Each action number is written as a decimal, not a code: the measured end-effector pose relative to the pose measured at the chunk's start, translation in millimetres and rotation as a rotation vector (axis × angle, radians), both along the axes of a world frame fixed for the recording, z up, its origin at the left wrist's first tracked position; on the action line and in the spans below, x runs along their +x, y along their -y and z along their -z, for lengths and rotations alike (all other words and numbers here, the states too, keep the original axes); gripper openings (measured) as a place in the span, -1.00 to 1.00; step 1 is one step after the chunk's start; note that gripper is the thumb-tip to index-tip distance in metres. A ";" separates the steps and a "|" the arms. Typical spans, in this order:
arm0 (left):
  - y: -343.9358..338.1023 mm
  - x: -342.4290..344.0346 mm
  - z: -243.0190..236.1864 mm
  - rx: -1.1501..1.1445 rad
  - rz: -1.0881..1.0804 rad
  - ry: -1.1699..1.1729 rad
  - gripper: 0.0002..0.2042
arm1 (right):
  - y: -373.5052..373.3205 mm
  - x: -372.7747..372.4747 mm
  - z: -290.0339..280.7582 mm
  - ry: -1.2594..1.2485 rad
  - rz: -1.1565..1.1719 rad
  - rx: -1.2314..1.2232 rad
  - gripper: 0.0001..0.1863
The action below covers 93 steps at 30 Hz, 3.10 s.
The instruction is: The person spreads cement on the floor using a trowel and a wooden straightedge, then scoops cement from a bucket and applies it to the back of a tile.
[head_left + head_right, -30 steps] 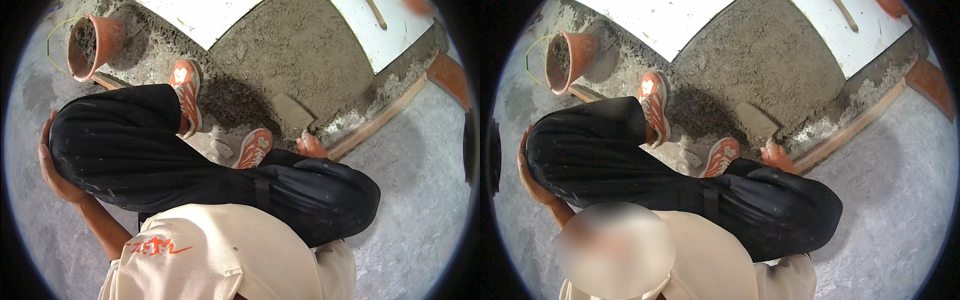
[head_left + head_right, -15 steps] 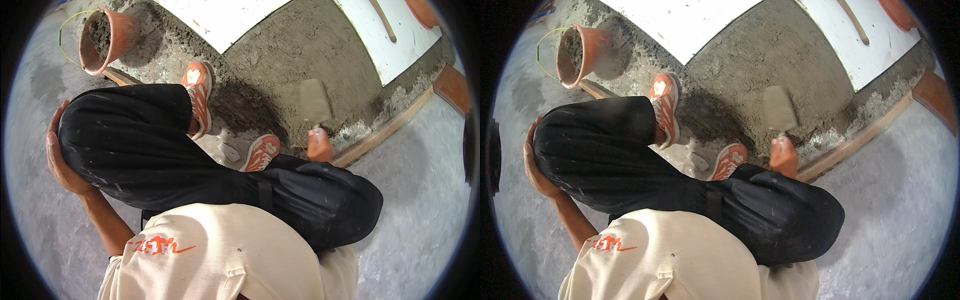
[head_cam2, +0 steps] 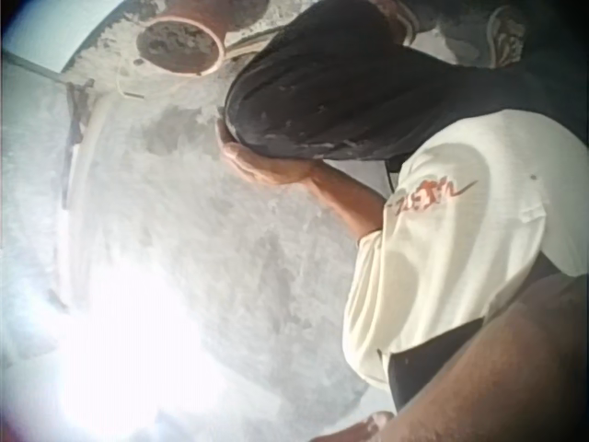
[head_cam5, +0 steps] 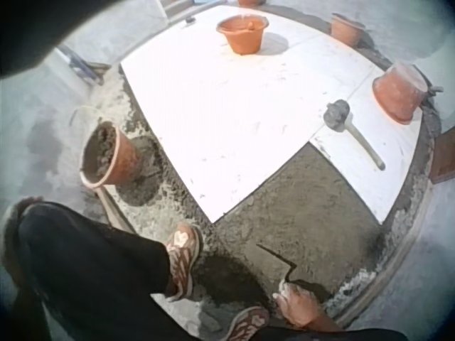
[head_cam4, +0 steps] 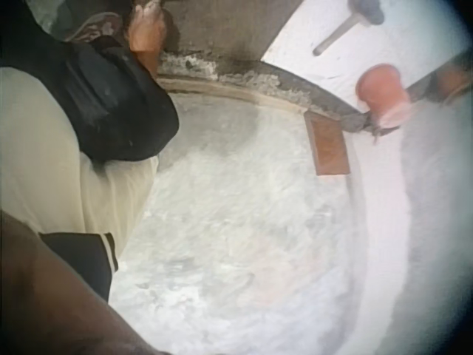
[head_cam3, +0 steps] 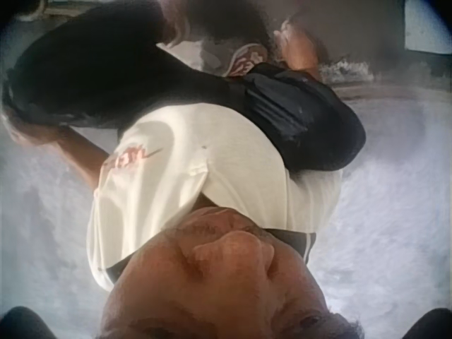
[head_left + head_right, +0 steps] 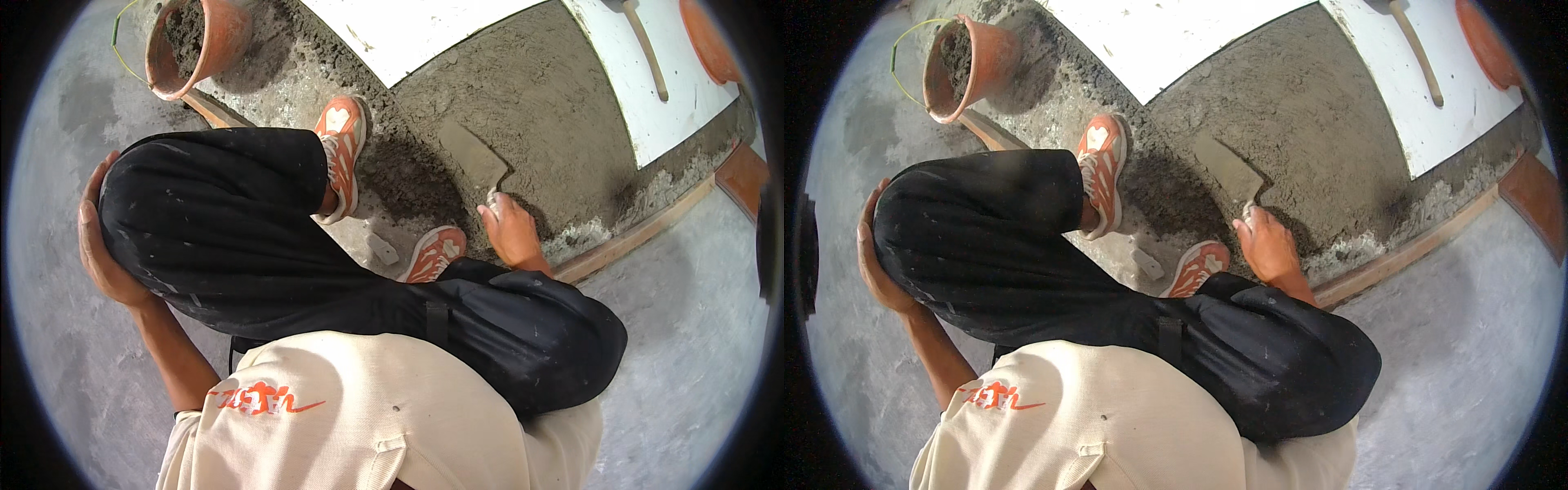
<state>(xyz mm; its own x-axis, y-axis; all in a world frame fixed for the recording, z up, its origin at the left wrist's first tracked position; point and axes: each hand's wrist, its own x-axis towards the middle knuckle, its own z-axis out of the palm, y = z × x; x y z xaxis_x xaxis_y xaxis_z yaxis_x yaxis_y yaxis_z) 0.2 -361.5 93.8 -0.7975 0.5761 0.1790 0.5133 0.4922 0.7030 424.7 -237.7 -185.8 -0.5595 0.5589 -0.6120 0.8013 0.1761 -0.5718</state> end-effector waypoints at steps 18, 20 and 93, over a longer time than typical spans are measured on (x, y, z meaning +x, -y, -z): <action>9.1 -14.6 3.7 0.059 -0.023 0.088 -0.39 | -54.7 -48.2 -41.1 0.076 -0.002 -0.532 -0.48; 6.8 -12.9 1.4 0.039 -0.020 0.055 -0.39 | -46.0 -20.1 -27.6 0.107 -0.133 -0.383 -0.48; -319.0 -28.2 140.1 -0.759 0.916 -0.219 -0.60 | 46.0 -105.2 28.5 -0.536 0.699 -0.837 -0.53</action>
